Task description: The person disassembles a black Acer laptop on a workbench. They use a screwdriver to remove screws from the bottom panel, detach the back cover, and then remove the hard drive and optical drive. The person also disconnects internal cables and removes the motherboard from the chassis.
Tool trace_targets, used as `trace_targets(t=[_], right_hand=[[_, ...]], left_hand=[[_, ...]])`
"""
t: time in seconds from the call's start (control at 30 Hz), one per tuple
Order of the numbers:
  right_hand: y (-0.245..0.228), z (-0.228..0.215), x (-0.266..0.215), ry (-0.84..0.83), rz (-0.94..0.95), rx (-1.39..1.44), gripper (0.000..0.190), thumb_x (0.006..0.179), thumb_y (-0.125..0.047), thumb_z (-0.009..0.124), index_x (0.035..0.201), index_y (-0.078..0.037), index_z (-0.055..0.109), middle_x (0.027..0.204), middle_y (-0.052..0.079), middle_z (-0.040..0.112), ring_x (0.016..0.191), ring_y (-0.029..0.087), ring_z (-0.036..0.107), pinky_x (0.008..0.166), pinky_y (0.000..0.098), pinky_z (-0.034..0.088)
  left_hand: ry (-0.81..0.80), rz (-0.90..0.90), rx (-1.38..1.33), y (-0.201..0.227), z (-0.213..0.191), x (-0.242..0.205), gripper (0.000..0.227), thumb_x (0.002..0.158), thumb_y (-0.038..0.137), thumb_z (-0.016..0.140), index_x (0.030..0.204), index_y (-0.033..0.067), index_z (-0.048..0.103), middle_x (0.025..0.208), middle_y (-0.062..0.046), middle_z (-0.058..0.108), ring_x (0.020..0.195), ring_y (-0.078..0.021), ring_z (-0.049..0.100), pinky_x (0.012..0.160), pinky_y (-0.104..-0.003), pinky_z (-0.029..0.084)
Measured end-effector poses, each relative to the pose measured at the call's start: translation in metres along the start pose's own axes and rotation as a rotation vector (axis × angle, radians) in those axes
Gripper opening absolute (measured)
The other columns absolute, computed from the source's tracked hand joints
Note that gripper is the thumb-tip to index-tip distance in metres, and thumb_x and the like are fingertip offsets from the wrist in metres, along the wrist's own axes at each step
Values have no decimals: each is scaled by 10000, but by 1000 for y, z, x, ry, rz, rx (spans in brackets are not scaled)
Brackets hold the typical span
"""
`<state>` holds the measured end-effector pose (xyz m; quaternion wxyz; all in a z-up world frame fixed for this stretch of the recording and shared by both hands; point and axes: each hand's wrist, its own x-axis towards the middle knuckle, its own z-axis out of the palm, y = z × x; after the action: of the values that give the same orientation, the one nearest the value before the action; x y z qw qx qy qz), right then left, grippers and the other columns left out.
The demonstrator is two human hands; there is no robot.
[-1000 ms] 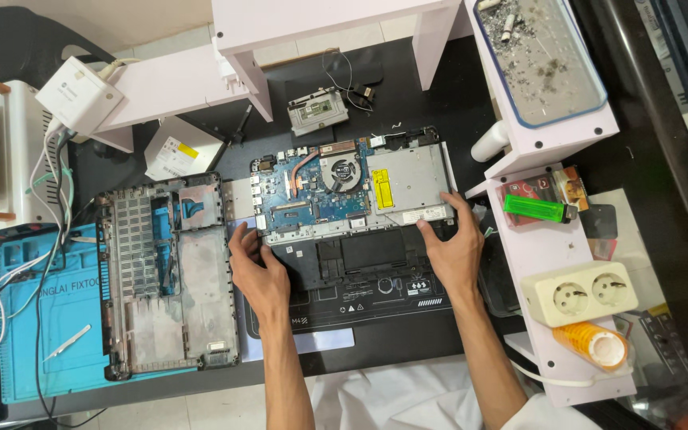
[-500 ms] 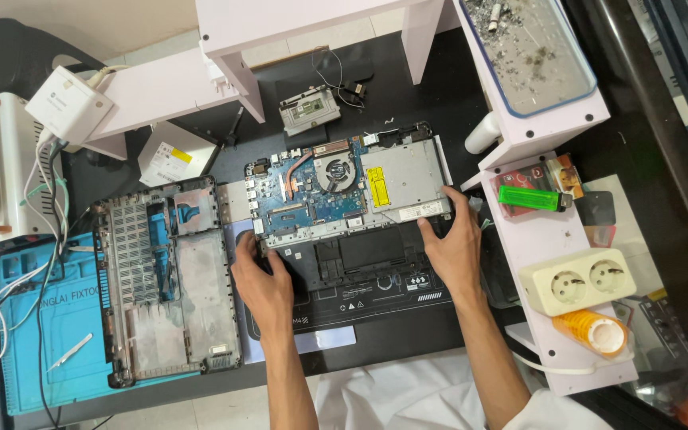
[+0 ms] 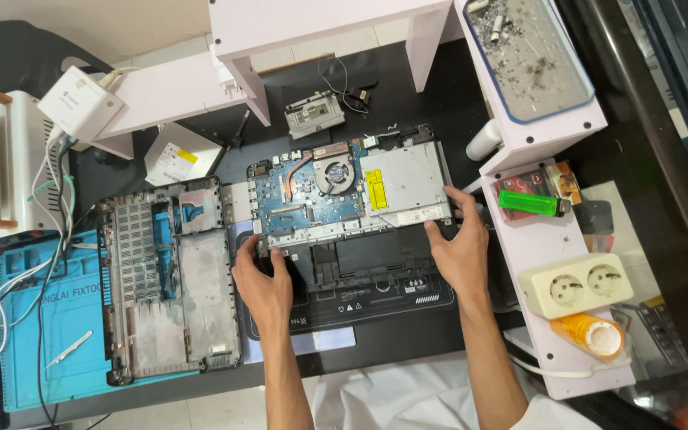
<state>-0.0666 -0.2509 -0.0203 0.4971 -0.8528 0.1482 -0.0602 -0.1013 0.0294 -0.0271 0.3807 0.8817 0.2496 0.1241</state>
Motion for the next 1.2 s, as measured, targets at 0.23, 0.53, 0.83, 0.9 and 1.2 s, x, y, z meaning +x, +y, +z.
trace_targets(t=[0.23,0.53,0.83,0.9,1.2], right_hand=[[-27,-20,-10,-1,-59,406,600,794,110,727,1357,-20,565,1337,101,609,1158,189,577,1008,325,513],[-69,-19,-26,-66,-162,718,650,767,130,776,1344,-24,518,1321,79,586,1154,148,571,1006,287,491],[-109,-3,-60,-104,-135,1070,664,844,232,604,1404,-70,411,1135,119,619,1097,173,615,939,273,497],[-106,10,-56,-79,-120,1165,692,748,262,521,1337,-85,410,1162,70,557,1165,162,606,927,263,491],[-28,55,-39,26,204,1447,551,754,165,576,1215,-109,449,1208,74,594,1184,183,609,985,302,522]], left_hand=[[-178,137,234,9,-16,-6,551,974,383,640,1401,45,555,1507,-261,483,1398,-410,406,1120,-501,331],[-396,354,-141,127,-25,-33,707,996,510,526,1454,-28,517,1484,-287,555,1400,-414,522,1152,-482,403],[-445,948,471,220,-32,13,483,1051,568,523,1128,112,664,685,-199,633,607,-418,651,515,-509,515],[-489,1144,462,224,-25,32,356,1072,425,528,1350,217,604,683,-203,616,570,-424,634,468,-513,493],[-470,1144,429,184,31,10,472,988,295,595,1434,150,547,901,-295,634,593,-448,649,450,-543,488]])
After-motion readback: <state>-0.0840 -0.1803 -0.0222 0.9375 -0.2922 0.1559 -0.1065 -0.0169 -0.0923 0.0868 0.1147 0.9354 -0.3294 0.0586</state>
